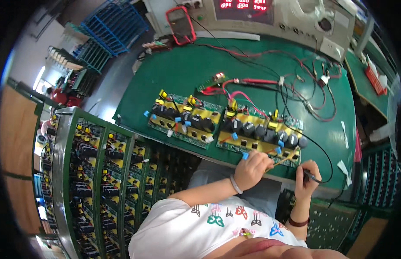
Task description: The person assembles electronic components on a green workbench, connecting wires to circuit boards and handling various electronic parts. They use their hands to manipulate wires and components, occasionally using tools like pliers or screwdrivers. The task involves precise hand movements and attention to detail.
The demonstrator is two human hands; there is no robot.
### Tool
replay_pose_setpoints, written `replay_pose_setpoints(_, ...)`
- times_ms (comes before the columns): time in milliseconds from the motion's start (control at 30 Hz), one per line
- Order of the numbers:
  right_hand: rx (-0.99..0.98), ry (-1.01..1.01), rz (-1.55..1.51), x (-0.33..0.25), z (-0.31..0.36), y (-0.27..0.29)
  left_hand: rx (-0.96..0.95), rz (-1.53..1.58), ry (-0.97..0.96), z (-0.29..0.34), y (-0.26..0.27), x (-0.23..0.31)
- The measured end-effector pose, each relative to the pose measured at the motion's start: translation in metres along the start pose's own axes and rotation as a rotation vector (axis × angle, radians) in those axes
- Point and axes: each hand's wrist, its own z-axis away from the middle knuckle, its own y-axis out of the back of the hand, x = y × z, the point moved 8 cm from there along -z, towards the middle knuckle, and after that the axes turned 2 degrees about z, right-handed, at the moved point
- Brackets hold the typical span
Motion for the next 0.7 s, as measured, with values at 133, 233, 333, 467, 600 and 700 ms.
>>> replay_pose_setpoints(133,-0.026,-0.022,-0.004,-0.002,0.000,0.004,0.006,-0.009,-0.027,0.000,0.001,0.005)
replay_pose_setpoints(233,-0.027,0.069,0.033,-0.008,0.000,0.002,0.010,-0.006,-0.040,-0.001,0.002,0.005)
replay_pose_setpoints(333,-0.017,0.221,0.103,-0.018,0.004,-0.003,0.031,0.015,-0.030,0.000,0.002,0.004)
replay_pose_setpoints(467,-0.024,0.297,0.160,-0.028,0.008,-0.005,0.027,0.003,-0.038,-0.002,0.003,0.006)
replay_pose_setpoints(600,-0.021,0.268,0.154,-0.024,0.007,-0.005,0.026,-0.008,-0.030,0.000,0.003,0.006)
replay_pose_setpoints(700,-0.026,0.220,0.162,-0.021,0.007,-0.003,0.029,-0.007,-0.037,0.000,0.002,0.005)
